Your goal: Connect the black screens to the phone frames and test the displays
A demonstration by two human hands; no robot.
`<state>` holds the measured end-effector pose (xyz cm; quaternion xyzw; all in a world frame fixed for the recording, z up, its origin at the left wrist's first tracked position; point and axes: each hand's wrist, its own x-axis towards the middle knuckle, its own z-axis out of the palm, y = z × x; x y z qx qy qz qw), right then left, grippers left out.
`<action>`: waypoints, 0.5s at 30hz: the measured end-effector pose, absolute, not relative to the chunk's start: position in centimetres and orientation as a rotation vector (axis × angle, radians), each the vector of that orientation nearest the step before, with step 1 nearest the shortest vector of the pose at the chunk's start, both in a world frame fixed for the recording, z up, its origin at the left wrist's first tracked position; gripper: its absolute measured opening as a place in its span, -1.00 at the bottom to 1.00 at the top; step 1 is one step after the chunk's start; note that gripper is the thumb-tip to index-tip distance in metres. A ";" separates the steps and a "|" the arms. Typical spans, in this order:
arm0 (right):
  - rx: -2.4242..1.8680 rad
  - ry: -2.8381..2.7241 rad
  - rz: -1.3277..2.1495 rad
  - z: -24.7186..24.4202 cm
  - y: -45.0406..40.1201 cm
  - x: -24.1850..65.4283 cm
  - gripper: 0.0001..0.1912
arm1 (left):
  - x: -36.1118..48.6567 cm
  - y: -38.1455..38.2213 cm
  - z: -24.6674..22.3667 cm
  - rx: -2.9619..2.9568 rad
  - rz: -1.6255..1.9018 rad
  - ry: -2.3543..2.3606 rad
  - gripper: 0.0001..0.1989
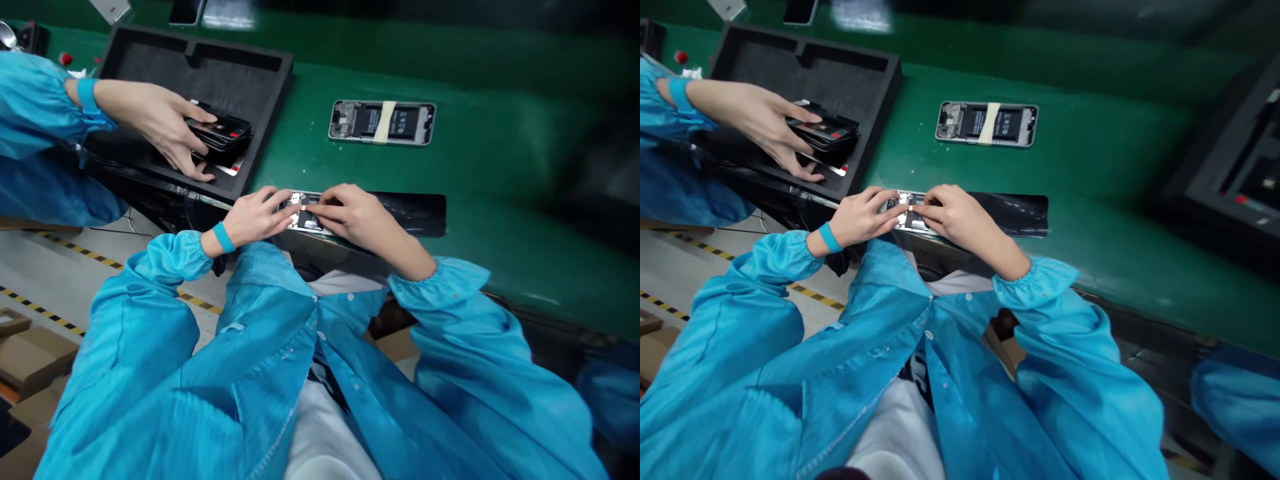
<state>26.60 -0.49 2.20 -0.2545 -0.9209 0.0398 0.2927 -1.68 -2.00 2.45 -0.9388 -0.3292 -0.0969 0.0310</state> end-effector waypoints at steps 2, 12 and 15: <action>-0.696 -2.475 0.115 2.0 -0.4 26.7 -0.63 | -1.8 -2.2 1.9 -2.870 -0.346 -1.034 -0.56; -0.843 -2.557 0.272 2.1 -0.3 26.7 -0.54 | -1.0 -1.9 3.2 -2.961 -0.211 -0.998 -0.52; -0.869 -2.588 0.320 2.5 -0.3 26.6 -0.52 | -0.7 -1.4 3.4 -2.980 -0.236 -0.973 -0.52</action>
